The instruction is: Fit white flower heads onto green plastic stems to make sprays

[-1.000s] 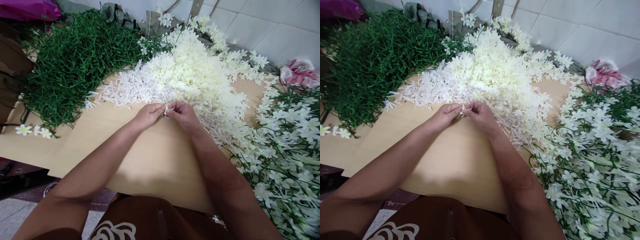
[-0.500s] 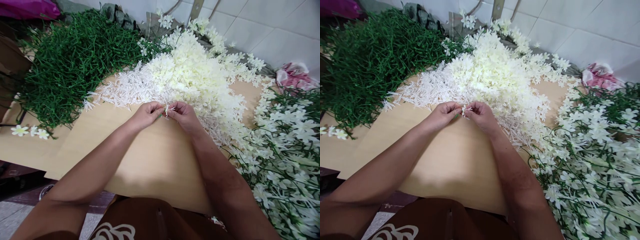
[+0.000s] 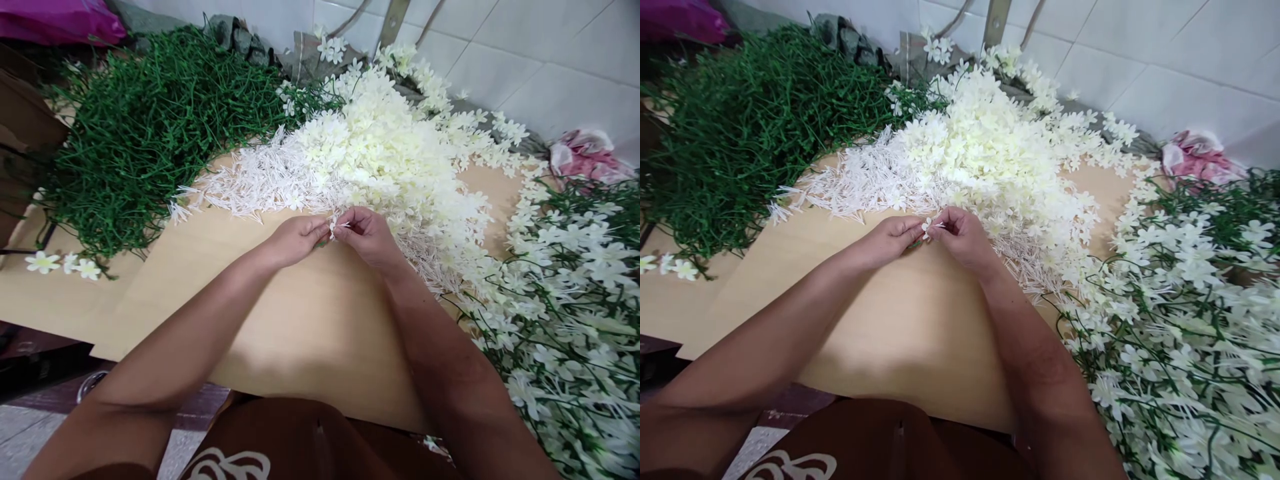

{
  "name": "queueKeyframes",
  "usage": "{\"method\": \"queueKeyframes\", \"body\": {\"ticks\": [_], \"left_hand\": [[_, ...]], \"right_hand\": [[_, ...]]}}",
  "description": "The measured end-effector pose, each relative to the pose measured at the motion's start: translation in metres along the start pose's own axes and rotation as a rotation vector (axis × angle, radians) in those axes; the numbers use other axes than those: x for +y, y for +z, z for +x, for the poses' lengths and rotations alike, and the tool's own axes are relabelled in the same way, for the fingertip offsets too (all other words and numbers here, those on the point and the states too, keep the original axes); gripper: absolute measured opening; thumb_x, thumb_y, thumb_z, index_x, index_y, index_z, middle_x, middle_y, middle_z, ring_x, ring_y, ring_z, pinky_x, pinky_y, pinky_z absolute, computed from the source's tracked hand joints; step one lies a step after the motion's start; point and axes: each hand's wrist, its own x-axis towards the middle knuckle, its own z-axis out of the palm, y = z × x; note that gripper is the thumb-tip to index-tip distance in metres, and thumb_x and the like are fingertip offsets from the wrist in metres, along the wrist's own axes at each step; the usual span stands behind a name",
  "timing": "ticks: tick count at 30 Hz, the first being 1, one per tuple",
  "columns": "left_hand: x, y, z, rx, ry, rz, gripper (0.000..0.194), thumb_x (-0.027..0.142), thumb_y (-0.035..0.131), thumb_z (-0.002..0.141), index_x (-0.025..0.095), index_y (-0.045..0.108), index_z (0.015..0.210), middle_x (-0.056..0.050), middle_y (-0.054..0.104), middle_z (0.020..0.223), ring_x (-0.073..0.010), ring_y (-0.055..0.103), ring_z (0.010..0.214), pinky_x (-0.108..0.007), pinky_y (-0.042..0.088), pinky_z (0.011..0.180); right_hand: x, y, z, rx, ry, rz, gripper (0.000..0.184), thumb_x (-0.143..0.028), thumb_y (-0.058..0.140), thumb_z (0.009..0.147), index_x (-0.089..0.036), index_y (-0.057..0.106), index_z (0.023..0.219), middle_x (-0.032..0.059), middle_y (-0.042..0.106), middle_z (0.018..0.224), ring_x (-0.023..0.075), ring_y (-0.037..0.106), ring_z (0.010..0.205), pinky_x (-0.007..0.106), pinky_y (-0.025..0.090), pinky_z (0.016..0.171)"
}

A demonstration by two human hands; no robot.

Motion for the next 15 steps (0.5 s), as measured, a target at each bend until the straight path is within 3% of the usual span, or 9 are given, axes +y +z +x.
{"method": "queueKeyframes", "body": {"ticks": [4,9,14,15], "left_hand": [[0.001,0.003,-0.001,-0.022,-0.003,-0.063,0.042,0.055,0.043,0.086,0.020,0.039,0.062,0.005,0.031,0.057,-0.0086,0.028,0.053,-0.025,0.025,0.052],[0.005,-0.002,-0.004,-0.091,-0.015,-0.056,0.037,0.048,0.047,0.085,0.019,0.043,0.064,0.005,0.036,0.057,-0.0085,0.033,0.055,-0.023,0.028,0.054],[0.020,-0.026,-0.019,-0.395,-0.072,0.035,0.026,0.040,0.057,0.080,0.016,0.062,0.071,-0.001,0.061,0.070,-0.0114,0.054,0.066,-0.023,0.040,0.066],[0.021,-0.032,-0.022,-0.408,-0.076,0.066,0.024,0.039,0.059,0.078,0.017,0.064,0.072,-0.001,0.063,0.072,-0.0118,0.056,0.067,-0.023,0.041,0.066]], "right_hand": [[0.003,0.002,-0.001,-0.003,0.026,0.010,0.046,-0.050,0.086,0.052,-0.019,0.055,0.062,-0.0036,0.057,0.060,0.0082,0.050,0.057,0.024,0.041,0.056],[0.004,0.001,-0.002,-0.053,0.058,0.013,0.045,-0.049,0.087,0.052,-0.019,0.055,0.063,-0.0027,0.060,0.063,0.0093,0.054,0.059,0.025,0.044,0.058],[-0.010,-0.008,-0.006,-0.279,0.173,0.029,0.037,-0.037,0.088,0.053,-0.017,0.064,0.074,0.0001,0.066,0.069,0.0119,0.061,0.064,0.027,0.049,0.063],[-0.014,-0.010,-0.007,-0.297,0.181,0.011,0.037,-0.035,0.088,0.054,-0.017,0.065,0.076,0.0009,0.068,0.072,0.0127,0.063,0.066,0.028,0.050,0.064]]}}
